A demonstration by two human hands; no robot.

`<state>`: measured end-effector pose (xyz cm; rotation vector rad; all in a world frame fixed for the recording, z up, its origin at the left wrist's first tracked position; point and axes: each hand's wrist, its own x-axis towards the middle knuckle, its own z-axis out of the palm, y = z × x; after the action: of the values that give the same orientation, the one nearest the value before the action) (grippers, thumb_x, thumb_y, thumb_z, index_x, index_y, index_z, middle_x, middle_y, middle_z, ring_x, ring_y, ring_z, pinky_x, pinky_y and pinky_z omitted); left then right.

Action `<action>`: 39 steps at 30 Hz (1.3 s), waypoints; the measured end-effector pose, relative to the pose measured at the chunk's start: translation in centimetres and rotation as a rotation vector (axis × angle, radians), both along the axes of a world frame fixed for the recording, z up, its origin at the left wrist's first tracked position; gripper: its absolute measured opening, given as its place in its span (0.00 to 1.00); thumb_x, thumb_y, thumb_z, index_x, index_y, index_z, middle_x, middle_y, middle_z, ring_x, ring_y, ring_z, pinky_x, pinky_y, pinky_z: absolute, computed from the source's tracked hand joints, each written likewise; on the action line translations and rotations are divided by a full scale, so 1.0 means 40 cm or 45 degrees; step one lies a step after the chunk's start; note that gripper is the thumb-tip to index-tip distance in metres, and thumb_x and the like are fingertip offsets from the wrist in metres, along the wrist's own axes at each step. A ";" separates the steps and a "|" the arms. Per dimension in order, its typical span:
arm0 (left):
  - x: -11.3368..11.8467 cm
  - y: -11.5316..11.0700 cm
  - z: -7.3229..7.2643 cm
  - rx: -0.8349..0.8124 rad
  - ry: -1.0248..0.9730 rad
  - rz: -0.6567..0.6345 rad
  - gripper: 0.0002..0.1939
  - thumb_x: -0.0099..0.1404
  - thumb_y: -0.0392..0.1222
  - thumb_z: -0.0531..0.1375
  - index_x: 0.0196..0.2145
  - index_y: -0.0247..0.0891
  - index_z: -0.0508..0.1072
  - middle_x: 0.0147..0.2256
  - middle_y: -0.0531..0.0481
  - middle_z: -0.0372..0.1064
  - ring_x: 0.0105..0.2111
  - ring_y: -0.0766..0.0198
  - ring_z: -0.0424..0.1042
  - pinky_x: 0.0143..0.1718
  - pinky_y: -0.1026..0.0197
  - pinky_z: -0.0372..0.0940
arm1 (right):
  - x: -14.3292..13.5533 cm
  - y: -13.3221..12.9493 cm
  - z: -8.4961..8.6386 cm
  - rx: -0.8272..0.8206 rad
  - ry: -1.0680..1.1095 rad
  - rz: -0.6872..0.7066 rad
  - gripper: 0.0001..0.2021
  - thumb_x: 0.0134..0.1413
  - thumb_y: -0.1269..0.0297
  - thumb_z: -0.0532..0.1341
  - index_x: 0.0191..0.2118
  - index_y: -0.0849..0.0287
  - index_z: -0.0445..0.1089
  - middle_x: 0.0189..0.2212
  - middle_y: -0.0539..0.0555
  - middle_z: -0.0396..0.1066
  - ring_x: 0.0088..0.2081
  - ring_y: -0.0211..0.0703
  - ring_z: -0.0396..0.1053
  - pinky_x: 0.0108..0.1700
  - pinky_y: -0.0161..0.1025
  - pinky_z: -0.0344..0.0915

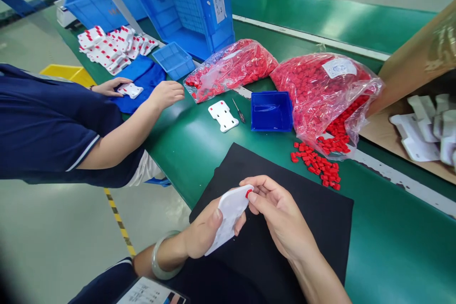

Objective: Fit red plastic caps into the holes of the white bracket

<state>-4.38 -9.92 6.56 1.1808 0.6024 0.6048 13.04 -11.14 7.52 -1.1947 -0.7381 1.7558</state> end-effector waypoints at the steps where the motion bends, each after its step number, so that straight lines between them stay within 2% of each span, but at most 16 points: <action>1: -0.002 -0.003 0.002 0.061 0.024 -0.010 0.41 0.66 0.69 0.43 0.60 0.31 0.59 0.28 0.49 0.62 0.27 0.64 0.61 0.30 0.60 0.58 | -0.006 -0.003 0.002 -0.012 0.024 -0.025 0.07 0.56 0.58 0.63 0.39 0.54 0.71 0.37 0.49 0.66 0.33 0.35 0.60 0.35 0.34 0.60; 4: -0.005 -0.013 0.012 0.149 0.062 -0.015 0.40 0.66 0.68 0.43 0.62 0.32 0.57 0.30 0.49 0.61 0.27 0.63 0.60 0.31 0.59 0.58 | -0.018 -0.008 0.015 -0.013 0.054 -0.069 0.05 0.55 0.61 0.64 0.34 0.54 0.70 0.41 0.50 0.66 0.35 0.37 0.62 0.36 0.35 0.61; 7: -0.001 -0.028 0.025 0.184 0.122 0.026 0.39 0.67 0.67 0.44 0.61 0.32 0.59 0.30 0.49 0.61 0.28 0.63 0.58 0.32 0.59 0.57 | -0.024 -0.013 0.028 0.033 0.051 -0.068 0.03 0.55 0.64 0.61 0.32 0.56 0.69 0.37 0.50 0.65 0.33 0.37 0.61 0.34 0.35 0.61; 10: 0.003 -0.040 0.022 0.172 0.153 0.070 0.38 0.66 0.67 0.47 0.58 0.31 0.63 0.29 0.48 0.61 0.28 0.63 0.58 0.33 0.59 0.56 | -0.024 -0.020 0.027 0.067 -0.006 -0.066 0.03 0.56 0.65 0.60 0.32 0.57 0.68 0.35 0.51 0.64 0.30 0.36 0.60 0.32 0.34 0.61; 12: 0.001 -0.040 0.011 -0.044 0.073 0.053 0.40 0.63 0.70 0.47 0.52 0.30 0.68 0.27 0.49 0.61 0.25 0.64 0.58 0.30 0.60 0.56 | -0.018 -0.025 0.019 0.066 -0.059 -0.016 0.05 0.58 0.62 0.59 0.35 0.57 0.68 0.33 0.51 0.65 0.28 0.35 0.59 0.32 0.35 0.62; 16: -0.011 -0.018 -0.004 -0.736 -0.204 -0.064 0.49 0.58 0.77 0.38 0.41 0.27 0.73 0.21 0.48 0.63 0.18 0.65 0.61 0.23 0.63 0.55 | 0.009 -0.041 0.013 0.185 -0.279 0.137 0.11 0.61 0.58 0.58 0.47 0.56 0.67 0.31 0.51 0.70 0.29 0.37 0.67 0.41 0.40 0.69; 19: -0.020 0.001 0.004 -0.954 -0.308 -0.102 0.49 0.61 0.75 0.36 0.41 0.26 0.74 0.22 0.46 0.66 0.19 0.63 0.65 0.24 0.62 0.58 | 0.027 -0.051 0.026 0.378 -0.647 0.184 0.17 0.61 0.60 0.58 0.54 0.53 0.64 0.38 0.54 0.74 0.37 0.41 0.74 0.44 0.41 0.72; 23: -0.023 0.006 0.012 -1.037 -0.356 -0.118 0.48 0.62 0.74 0.35 0.45 0.26 0.73 0.21 0.45 0.68 0.19 0.61 0.68 0.24 0.62 0.60 | 0.040 -0.053 0.044 0.707 -1.131 0.210 0.20 0.61 0.64 0.58 0.58 0.51 0.63 0.46 0.53 0.74 0.39 0.39 0.76 0.41 0.35 0.74; 26: -0.022 0.001 0.011 -1.053 -0.330 -0.095 0.49 0.62 0.74 0.35 0.46 0.24 0.72 0.21 0.44 0.69 0.19 0.61 0.69 0.24 0.62 0.61 | 0.049 -0.045 0.046 0.896 -1.300 0.274 0.19 0.62 0.66 0.57 0.59 0.53 0.63 0.49 0.53 0.73 0.38 0.38 0.77 0.38 0.34 0.74; 31: -0.023 -0.001 0.006 -1.112 -0.301 -0.116 0.45 0.63 0.73 0.38 0.41 0.28 0.73 0.22 0.44 0.71 0.20 0.60 0.71 0.22 0.62 0.64 | 0.064 -0.025 0.042 1.192 -1.540 0.430 0.22 0.64 0.64 0.55 0.62 0.56 0.58 0.48 0.56 0.73 0.43 0.46 0.75 0.42 0.40 0.73; 35: -0.023 -0.002 0.005 -1.127 -0.288 -0.111 0.44 0.64 0.72 0.37 0.41 0.28 0.73 0.22 0.44 0.71 0.19 0.60 0.72 0.23 0.62 0.64 | 0.074 -0.013 0.051 1.258 -1.605 0.594 0.22 0.66 0.63 0.52 0.63 0.56 0.55 0.47 0.57 0.74 0.42 0.47 0.75 0.37 0.41 0.72; 39: -0.019 -0.002 0.003 -1.160 -0.290 -0.125 0.44 0.63 0.73 0.37 0.42 0.28 0.73 0.22 0.44 0.71 0.19 0.60 0.72 0.23 0.61 0.64 | 0.080 -0.002 0.062 1.212 -1.639 0.717 0.19 0.66 0.60 0.50 0.59 0.57 0.60 0.46 0.57 0.73 0.40 0.47 0.75 0.32 0.39 0.70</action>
<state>-5.16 -10.00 6.70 0.2770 0.5275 0.3042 16.22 -11.21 10.01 -1.3329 -2.4723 0.5073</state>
